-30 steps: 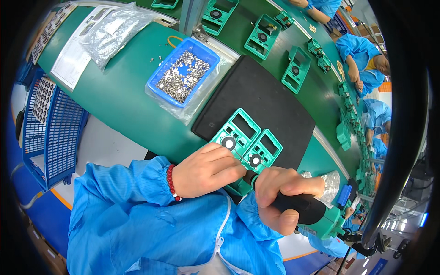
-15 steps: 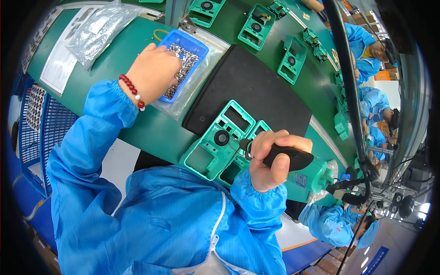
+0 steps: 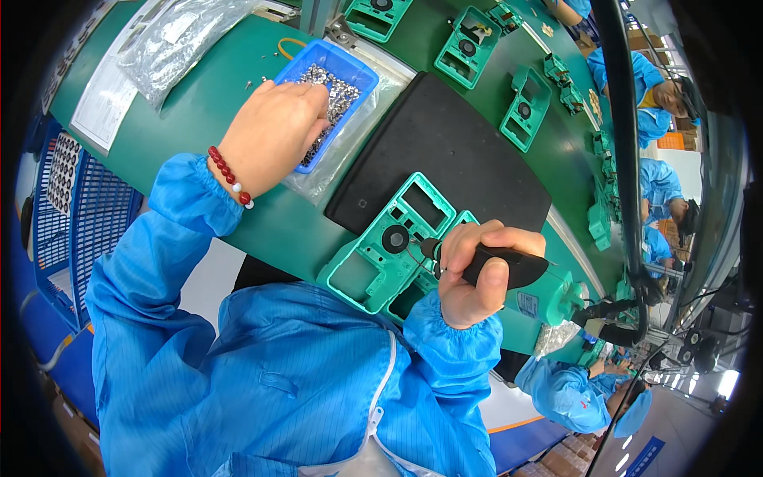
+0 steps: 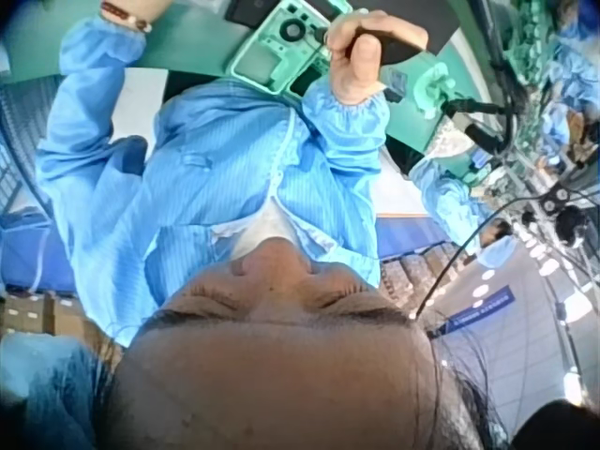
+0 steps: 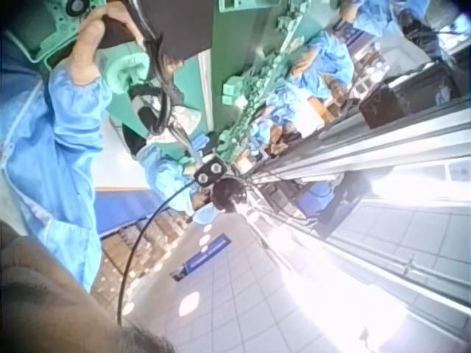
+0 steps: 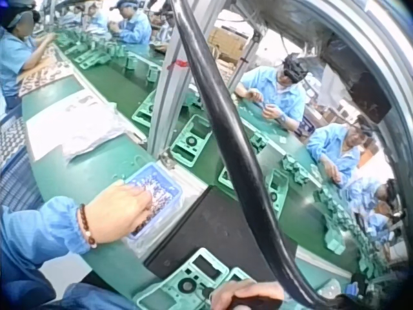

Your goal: The person fastens electronic components into green plastic housings with screws using an electric screwdriver.

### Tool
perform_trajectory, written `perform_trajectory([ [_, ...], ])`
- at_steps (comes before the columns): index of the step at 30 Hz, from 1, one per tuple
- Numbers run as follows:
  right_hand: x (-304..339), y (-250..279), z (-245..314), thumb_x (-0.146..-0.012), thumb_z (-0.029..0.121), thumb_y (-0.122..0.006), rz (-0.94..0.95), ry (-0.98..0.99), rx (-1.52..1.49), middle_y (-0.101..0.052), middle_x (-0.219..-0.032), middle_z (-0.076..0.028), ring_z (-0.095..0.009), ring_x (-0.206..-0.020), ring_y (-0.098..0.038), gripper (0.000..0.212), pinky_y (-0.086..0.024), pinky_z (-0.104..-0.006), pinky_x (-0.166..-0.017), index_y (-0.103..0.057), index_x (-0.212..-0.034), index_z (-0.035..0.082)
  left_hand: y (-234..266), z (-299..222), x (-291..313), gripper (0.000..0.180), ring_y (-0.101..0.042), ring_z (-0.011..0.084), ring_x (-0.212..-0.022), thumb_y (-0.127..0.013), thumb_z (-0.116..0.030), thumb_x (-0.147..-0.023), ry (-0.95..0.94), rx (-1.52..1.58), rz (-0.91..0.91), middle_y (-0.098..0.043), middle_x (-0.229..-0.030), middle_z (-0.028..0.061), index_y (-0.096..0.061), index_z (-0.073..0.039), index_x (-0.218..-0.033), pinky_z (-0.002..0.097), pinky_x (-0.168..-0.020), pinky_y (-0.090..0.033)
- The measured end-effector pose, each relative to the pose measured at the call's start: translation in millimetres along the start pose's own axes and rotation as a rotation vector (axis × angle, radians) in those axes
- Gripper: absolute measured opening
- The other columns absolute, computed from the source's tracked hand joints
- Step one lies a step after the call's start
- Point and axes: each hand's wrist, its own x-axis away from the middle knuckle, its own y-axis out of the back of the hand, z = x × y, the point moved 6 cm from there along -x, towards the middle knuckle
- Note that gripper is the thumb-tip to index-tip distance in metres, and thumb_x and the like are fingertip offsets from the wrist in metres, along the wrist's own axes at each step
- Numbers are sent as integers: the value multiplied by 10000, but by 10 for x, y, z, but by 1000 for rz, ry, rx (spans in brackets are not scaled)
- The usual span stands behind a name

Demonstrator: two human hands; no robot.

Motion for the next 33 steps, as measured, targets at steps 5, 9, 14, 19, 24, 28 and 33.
perform_trajectory([
  [5,41,44,-36,-933,387,-632,-10,-14,114,-492,-590,-69,-121,-424,-397,384,-338,-283,-395,-456,-1003,53,17,-18,52,112,-607,355,-890,-620,-117,-901,-76,192,-150,-636,-866,145,-552,-28,-902,440,-792,-453],
  [9,-13,-5,-59,-921,415,-656,52,-35,77,-488,-585,-65,-126,-437,-402,419,-342,-285,-411,-450,-983,56,85,-79,44,84,-586,359,-841,-632,-48,-869,-115,262,-252,-602,-856,147,-563,-20,-907,430,-768,-463],
  [14,11,-6,-50,-902,388,-697,92,-132,78,-493,-590,-64,-121,-447,-406,426,-351,-283,-428,-451,-983,50,123,-487,255,172,-642,305,-827,-670,33,-810,-76,571,-255,-650,-891,124,-642,-24,-970,379,-717,-506],
  [19,61,-4,-99,-906,407,-687,19,-80,68,-505,-620,-77,-131,-472,-425,434,-367,-287,-447,-450,-992,54,-90,-939,627,140,-656,262,-935,-674,-80,-854,-323,736,-111,-668,-917,74,-687,-49,-990,393,-837,-480],
  [24,72,22,-44,-878,201,-739,-14,-158,-23,-602,-773,-100,-154,-650,-560,397,-485,-297,-605,-451,-1096,38,-384,-1143,843,116,-627,221,-1104,-679,-90,-839,-275,762,-12,-677,-952,23,-710,-93,-951,461,-1041,-369],
  [28,100,-33,52,-886,299,-727,26,-62,75,-559,-699,-94,-157,-577,-517,411,-444,-301,-554,-460,-1079,53,-449,-1215,839,121,-619,210,-1130,-668,-82,-847,-233,722,-32,-684,-986,21,-722,-94,-955,471,-1071,-357],
  [33,12,-16,180,-918,373,-652,-14,-24,-40,-503,-661,-67,-144,-494,-445,394,-372,-302,-465,-462,-1046,53,-323,-1196,823,106,-640,195,-1067,-686,-77,-831,-195,693,-101,-692,-963,33,-715,-86,-933,434,-1003,-397],
])
